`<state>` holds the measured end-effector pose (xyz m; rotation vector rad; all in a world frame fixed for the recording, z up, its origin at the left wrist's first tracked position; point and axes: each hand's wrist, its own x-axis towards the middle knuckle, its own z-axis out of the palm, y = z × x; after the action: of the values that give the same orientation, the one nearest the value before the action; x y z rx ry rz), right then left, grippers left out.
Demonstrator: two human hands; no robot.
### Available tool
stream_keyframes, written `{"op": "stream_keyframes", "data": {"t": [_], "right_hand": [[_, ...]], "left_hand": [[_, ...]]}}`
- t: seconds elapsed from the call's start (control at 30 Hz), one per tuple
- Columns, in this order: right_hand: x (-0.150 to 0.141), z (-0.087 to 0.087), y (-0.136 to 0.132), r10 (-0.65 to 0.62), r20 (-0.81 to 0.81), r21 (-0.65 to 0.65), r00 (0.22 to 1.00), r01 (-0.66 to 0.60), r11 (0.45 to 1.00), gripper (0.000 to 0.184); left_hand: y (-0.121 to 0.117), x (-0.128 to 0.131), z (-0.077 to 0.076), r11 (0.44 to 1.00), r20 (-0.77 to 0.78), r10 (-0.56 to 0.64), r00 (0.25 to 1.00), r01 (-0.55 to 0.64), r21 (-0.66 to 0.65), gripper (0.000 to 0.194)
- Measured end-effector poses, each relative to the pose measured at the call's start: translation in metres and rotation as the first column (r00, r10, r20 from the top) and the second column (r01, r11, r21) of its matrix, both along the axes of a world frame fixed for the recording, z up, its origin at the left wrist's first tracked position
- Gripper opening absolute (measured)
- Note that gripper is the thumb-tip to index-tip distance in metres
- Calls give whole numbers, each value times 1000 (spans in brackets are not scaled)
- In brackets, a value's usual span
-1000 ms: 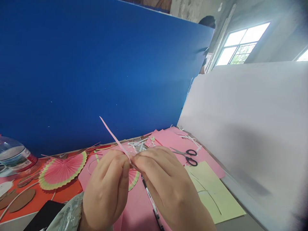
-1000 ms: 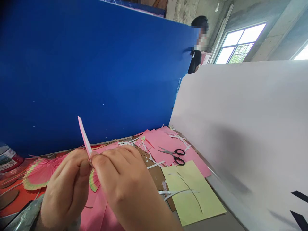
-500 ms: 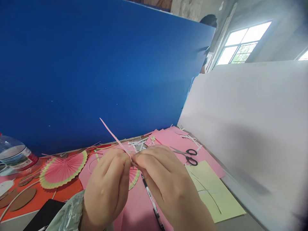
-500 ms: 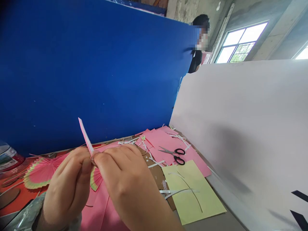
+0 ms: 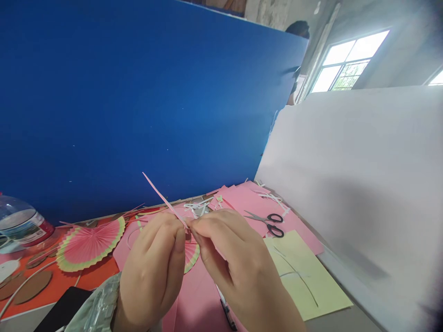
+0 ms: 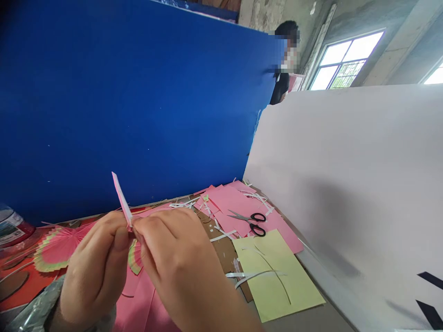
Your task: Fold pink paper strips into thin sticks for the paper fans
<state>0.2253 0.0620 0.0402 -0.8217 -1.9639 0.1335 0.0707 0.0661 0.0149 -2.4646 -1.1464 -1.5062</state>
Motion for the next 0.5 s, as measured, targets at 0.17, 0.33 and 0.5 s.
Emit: {"op": "stream_keyframes", "data": {"t": [0.17,0.33,0.5], "right_hand": [[1,-3,-1,46,3,49,999,-46,998,16],[0,-3,-2,11,-14,1,1000,-11,1000,18],[-1,0,-3,18,-15,19,1000,-18,1000,15]], "left_hand": [[-1,2,2,993,62,-30,998,37,-112,20],[-2,3,3,972,157,-60,986,93,-213,23],[-4,1,1,951,222,-80,972,141,-276,21]]}}
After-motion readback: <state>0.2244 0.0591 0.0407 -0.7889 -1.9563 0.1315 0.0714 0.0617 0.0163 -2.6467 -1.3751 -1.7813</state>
